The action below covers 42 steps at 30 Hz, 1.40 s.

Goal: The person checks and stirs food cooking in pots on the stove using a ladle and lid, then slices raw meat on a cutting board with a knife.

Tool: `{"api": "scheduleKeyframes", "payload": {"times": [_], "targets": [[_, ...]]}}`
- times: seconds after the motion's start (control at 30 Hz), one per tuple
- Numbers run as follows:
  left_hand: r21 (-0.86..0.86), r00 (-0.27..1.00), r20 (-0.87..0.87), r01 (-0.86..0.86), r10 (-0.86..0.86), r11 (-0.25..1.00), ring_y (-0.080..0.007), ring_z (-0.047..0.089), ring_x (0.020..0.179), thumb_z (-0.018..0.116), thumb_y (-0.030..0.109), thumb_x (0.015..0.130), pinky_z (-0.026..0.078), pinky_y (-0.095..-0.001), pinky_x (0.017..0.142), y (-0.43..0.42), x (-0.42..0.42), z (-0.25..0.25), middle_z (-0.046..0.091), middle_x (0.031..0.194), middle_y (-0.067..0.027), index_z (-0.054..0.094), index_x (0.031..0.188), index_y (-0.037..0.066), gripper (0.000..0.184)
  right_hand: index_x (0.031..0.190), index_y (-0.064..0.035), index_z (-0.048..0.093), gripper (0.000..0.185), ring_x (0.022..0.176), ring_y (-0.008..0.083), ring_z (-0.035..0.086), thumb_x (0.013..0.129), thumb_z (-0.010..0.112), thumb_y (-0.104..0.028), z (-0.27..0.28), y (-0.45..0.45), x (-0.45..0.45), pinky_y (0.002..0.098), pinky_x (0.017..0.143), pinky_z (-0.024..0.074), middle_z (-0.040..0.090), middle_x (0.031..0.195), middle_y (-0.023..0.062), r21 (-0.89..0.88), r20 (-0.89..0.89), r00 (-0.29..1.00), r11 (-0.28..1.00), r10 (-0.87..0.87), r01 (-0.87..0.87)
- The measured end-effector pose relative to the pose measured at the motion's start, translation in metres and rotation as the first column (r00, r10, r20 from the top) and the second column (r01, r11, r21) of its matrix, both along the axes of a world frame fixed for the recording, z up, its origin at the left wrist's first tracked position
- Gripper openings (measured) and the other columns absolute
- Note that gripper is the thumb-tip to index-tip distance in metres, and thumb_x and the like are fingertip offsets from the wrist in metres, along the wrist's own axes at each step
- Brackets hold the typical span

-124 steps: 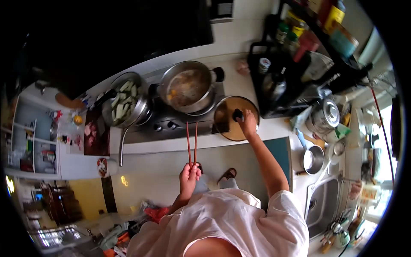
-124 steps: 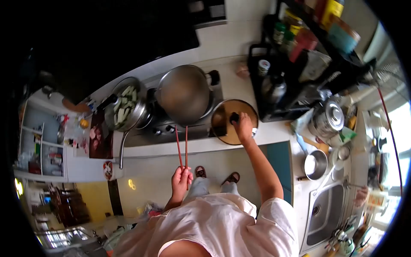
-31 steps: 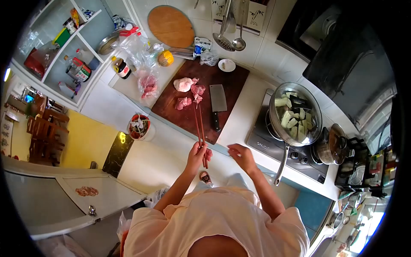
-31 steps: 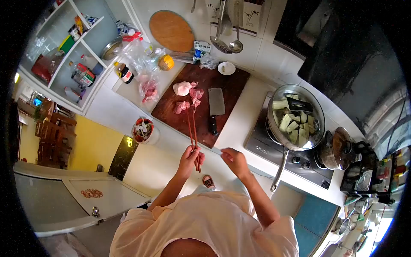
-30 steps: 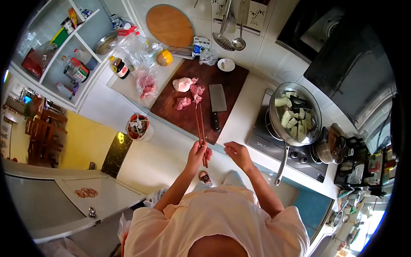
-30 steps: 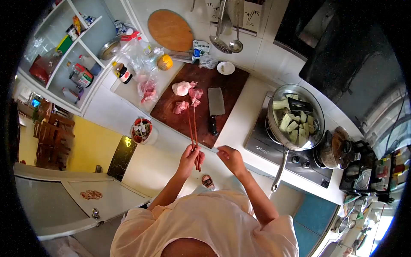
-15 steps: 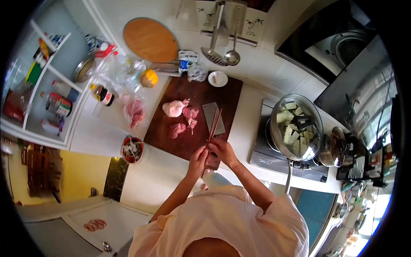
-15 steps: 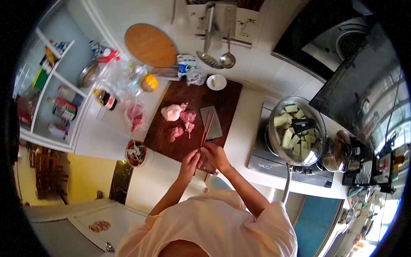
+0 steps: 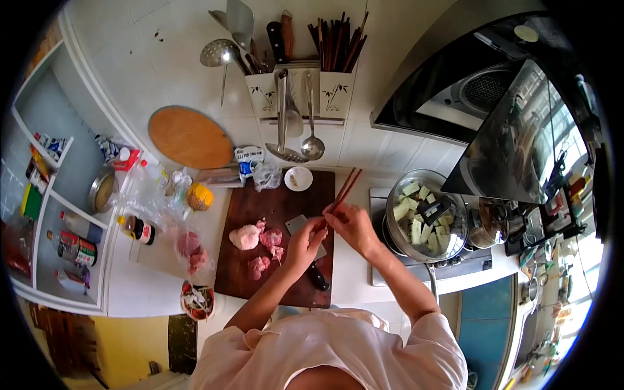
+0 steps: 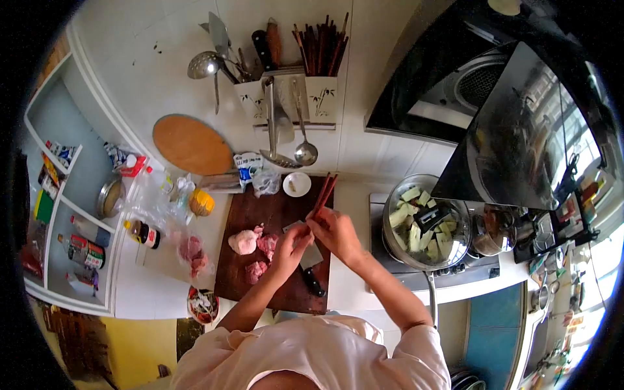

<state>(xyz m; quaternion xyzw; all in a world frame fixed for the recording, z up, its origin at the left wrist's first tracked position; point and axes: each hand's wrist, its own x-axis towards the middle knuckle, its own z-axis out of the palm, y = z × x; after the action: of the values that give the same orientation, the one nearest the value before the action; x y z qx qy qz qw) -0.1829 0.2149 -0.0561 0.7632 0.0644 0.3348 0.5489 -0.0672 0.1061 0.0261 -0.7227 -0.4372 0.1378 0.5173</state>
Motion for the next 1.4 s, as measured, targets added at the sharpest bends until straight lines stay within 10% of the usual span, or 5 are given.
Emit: {"api": "scheduleKeyframes", "payload": {"times": [0.2,0.77,1.0,1.23,1.4], "targets": [[0.115,0.973,0.172,-0.177,0.156,0.977,-0.0245,0.059,0.102,0.066,0.001,0.083,0.046,-0.0326,0.09,0.058,-0.006,0.036,0.06,0.112,-0.0123,0.051,0.123,0.003,0.043,0.094,0.0027,0.062,0.015,0.061,0.0112,0.057,0.09,0.063,-0.012,0.129,0.03,0.045,0.026,0.056,0.0454,0.06,0.068,0.0064,0.539,0.114,0.946,0.819,-0.302,0.197],[-0.304,0.986,-0.115,-0.15,0.12,0.941,-0.0166,0.061,0.096,0.057,0.001,0.09,0.049,-0.0293,0.088,0.15,-0.195,-0.08,0.061,0.106,-0.0099,0.052,0.12,-0.001,0.031,0.092,0.0063,0.061,0.017,0.064,0.0187,0.067,0.089,0.059,-0.01,0.213,0.165,0.137,0.0327,0.056,0.0489,0.065,0.073,0.0148,0.415,0.366,0.686,0.77,-0.628,0.484],[-0.322,0.99,-0.12,-0.105,0.07,0.941,-0.016,0.062,0.093,0.058,0.004,0.091,0.05,-0.0288,0.086,0.162,-0.206,-0.096,0.062,0.101,-0.0092,0.053,0.119,0.0,0.029,0.104,-0.0016,0.065,0.034,0.095,0.0335,0.062,0.087,0.06,-0.03,0.197,0.186,0.143,0.0456,0.081,0.0493,0.065,0.104,0.0188,-0.007,0.563,0.55,0.662,-0.617,0.749],[-0.099,0.935,-0.353,-0.065,0.026,0.993,-0.015,0.063,0.09,0.061,0.008,0.089,0.05,-0.0275,0.08,0.157,-0.198,-0.108,0.065,0.097,-0.0075,0.057,0.114,0.002,0.025,0.113,-0.0071,0.062,0.037,0.083,0.0222,0.065,0.085,0.065,-0.032,0.144,0.137,0.094,0.0331,0.073,0.0503,0.069,0.094,0.0119,0.32,0.576,0.556,0.791,-0.599,0.521],[0.145,0.875,-0.479,0.0,0.07,0.989,-0.0247,0.064,0.074,0.067,0.01,0.081,0.051,-0.0342,0.066,0.137,-0.162,-0.134,0.064,0.085,-0.0109,0.061,0.099,0.005,0.02,0.098,-0.0068,0.065,0.019,0.076,0.0253,0.065,0.08,0.067,-0.01,-0.077,0.054,-0.013,0.0336,0.069,0.0501,0.065,0.08,0.0116,-0.137,0.445,0.819,0.876,-0.363,0.463]]}}
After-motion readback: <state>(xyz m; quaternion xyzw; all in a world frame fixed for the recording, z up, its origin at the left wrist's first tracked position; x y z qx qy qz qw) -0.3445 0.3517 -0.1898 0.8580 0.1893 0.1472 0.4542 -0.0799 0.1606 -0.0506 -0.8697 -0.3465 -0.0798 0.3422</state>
